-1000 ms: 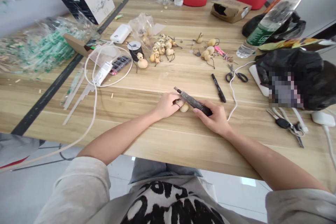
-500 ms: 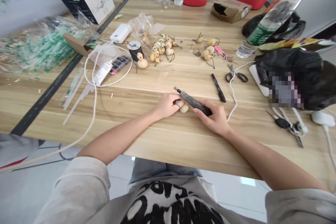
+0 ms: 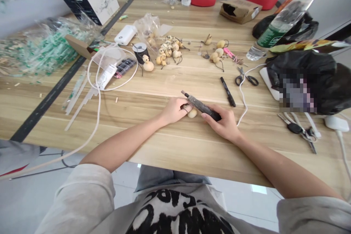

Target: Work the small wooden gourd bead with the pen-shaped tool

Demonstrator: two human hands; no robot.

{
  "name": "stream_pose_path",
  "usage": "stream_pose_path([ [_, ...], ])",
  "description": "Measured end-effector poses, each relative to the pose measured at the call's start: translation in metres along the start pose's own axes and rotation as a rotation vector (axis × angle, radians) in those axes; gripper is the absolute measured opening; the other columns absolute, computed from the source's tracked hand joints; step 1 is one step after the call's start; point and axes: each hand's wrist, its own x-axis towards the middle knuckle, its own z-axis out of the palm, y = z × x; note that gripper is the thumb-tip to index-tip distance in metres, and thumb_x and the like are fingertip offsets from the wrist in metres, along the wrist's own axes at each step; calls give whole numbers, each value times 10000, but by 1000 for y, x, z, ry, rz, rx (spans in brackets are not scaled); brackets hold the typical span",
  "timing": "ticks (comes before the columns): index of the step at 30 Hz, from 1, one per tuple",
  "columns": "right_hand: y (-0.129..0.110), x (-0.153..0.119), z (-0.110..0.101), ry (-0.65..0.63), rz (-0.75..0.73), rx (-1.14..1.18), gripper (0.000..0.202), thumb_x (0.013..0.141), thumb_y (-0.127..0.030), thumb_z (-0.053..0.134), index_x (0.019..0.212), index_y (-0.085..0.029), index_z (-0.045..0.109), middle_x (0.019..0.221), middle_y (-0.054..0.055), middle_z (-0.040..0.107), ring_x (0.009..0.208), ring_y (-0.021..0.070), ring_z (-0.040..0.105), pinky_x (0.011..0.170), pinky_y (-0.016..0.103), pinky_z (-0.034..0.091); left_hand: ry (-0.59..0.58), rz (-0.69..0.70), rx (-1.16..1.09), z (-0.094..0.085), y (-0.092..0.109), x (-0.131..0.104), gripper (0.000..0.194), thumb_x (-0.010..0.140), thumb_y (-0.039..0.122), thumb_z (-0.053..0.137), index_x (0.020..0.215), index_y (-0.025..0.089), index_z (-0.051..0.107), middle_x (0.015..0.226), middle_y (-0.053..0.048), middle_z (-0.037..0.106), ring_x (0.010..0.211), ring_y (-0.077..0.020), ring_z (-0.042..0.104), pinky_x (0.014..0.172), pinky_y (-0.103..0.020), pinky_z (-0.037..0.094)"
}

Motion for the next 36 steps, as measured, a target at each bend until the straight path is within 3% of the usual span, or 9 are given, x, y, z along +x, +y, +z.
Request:
stream_pose_path([
  [15, 2, 0, 0, -1, -8, -5, 269, 843, -352, 595, 1015, -157, 664, 765, 29, 699, 633, 154, 609, 614, 270, 480, -26, 4, -2, -1, 2, 0, 269, 835, 227, 525, 596, 125, 595, 506, 27, 482, 495, -71, 401, 532, -211, 291],
  [36, 1, 0, 0, -5, 12, -14, 275, 840, -349, 590, 1029, -165, 668, 781, 31, 705, 661, 168, 623, 634, 279, 489, -90, 17, 32, -1, 4, 1, 275, 867, 255, 497, 694, 118, 659, 578, -8, 580, 526, -84, 468, 543, -214, 312],
])
